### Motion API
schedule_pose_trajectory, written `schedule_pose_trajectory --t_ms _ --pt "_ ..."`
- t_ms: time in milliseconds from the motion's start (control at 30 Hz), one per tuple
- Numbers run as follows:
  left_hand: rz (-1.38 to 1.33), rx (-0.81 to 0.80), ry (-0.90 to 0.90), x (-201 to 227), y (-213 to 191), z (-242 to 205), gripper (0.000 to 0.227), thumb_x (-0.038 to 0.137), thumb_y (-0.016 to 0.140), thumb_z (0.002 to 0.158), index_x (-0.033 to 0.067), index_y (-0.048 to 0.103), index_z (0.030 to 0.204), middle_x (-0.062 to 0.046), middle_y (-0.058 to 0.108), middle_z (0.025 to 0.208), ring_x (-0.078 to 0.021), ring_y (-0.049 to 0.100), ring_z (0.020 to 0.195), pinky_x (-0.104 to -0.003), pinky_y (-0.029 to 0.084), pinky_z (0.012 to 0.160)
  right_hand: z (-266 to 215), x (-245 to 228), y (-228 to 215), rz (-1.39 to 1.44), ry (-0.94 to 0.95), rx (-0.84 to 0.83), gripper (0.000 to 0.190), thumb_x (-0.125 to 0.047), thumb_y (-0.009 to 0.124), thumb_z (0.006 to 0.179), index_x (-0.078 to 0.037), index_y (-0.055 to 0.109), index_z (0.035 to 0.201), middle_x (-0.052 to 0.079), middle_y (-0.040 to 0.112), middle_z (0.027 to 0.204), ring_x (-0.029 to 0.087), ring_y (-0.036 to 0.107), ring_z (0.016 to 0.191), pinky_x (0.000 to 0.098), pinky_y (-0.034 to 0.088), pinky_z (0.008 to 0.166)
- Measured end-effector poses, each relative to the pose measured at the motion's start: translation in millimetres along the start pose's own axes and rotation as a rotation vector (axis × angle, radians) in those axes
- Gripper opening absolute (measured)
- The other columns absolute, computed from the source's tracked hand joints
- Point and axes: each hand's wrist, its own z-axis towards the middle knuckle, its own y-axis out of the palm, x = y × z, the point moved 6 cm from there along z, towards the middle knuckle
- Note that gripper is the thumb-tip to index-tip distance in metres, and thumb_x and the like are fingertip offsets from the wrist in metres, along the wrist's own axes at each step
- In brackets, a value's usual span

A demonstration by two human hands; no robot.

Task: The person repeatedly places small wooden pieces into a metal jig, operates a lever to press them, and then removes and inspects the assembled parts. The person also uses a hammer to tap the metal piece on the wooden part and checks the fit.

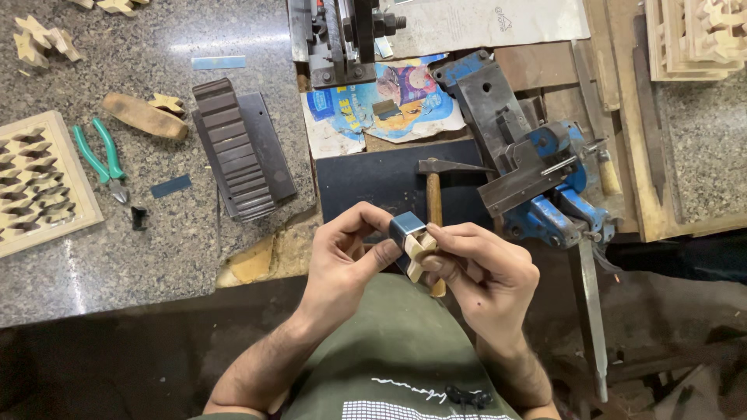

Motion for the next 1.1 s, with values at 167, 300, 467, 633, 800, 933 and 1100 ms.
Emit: schedule_pose_trajectory --t_ms 167,300,467,633,800,933,1100 --pt "-0.028 -0.002 -0.017 -1.4 -0.7 3.4 0.013 0.005 0.073 0.098 0.0008 0.065 0.108 -0.003 0.068 0.105 -0.0092 0.063 0.103 -0.027 0.055 0.089 6.9 -5.6 1.3 0.047 -0.056 -0.015 0.031 0.012 0.077 0.085 0.004 0.071 0.115 0.015 0.076 0.111 0.011 0.075 0.092 0.0212 0.062 0.075" --pt "-0.021 0.017 -0.041 -6.6 -4.7 3.3 0.012 0.004 0.072 0.098 0.0012 0.065 0.107 -0.003 0.068 0.105 -0.0087 0.062 0.103 -0.027 0.054 0.09 7.8 1.8 5.1 -0.013 -0.027 -0.008 0.033 0.011 0.079 0.083 0.005 0.072 0.114 0.014 0.076 0.105 0.011 0.073 0.086 0.0193 0.057 0.068" --pt "-0.067 0.181 0.015 -19.5 -26.6 20.1 0.009 -0.001 0.069 0.096 -0.0001 0.064 0.104 -0.005 0.07 0.099 -0.0119 0.067 0.093 -0.03 0.06 0.084 -9.3 34.5 -2.6 0.543 -0.04 0.078 0.025 0.0 0.074 0.095 0.005 0.07 0.119 0.013 0.074 0.111 0.014 0.073 0.096 0.0255 0.06 0.082" --pt "0.055 0.305 0.179 -18.6 -58.7 27.8 0.015 -0.006 0.071 0.097 -0.0027 0.066 0.111 -0.003 0.068 0.106 -0.0092 0.064 0.101 -0.024 0.056 0.09 3.2 118.9 30.6 0.243 0.435 0.008 0.025 0.0 0.071 0.09 0.004 0.074 0.115 0.01 0.077 0.089 0.012 0.07 0.071 0.0261 0.055 0.06" --pt "0.391 0.293 0.386 -9.4 -49.9 17.8 0.018 -0.007 0.079 0.09 -0.0005 0.07 0.104 -0.005 0.067 0.108 -0.0109 0.067 0.101 -0.027 0.06 0.087 35.6 171.3 75.0 -0.25 0.275 -0.025 0.02 -0.01 0.078 0.093 -0.003 0.077 0.112 0.005 0.072 0.095 0.008 0.068 0.072 0.0255 0.055 0.066" --pt "0.841 0.316 0.601 9.1 -31.1 16.0 0.022 -0.005 0.085 0.08 0.0017 0.071 0.095 -0.006 0.07 0.101 -0.0175 0.07 0.093 -0.029 0.058 0.078 24.7 144.1 44.2 -0.176 0.176 0.008 0.031 -0.006 0.08 0.087 -0.002 0.076 0.118 0.01 0.066 0.114 0.014 0.063 0.077 0.0281 0.053 0.07" --pt "1.044 0.155 0.801 5.6 2.7 15.6 0.026 -0.004 0.084 0.073 0.0026 0.071 0.094 -0.008 0.07 0.101 -0.0275 0.069 0.098 -0.038 0.058 0.084 18.1 68.7 8.5 -0.012 0.017 -0.059 0.034 -0.004 0.082 0.083 -0.001 0.069 0.115 0.01 0.065 0.119 0.019 0.069 0.091 0.0306 0.058 0.08"
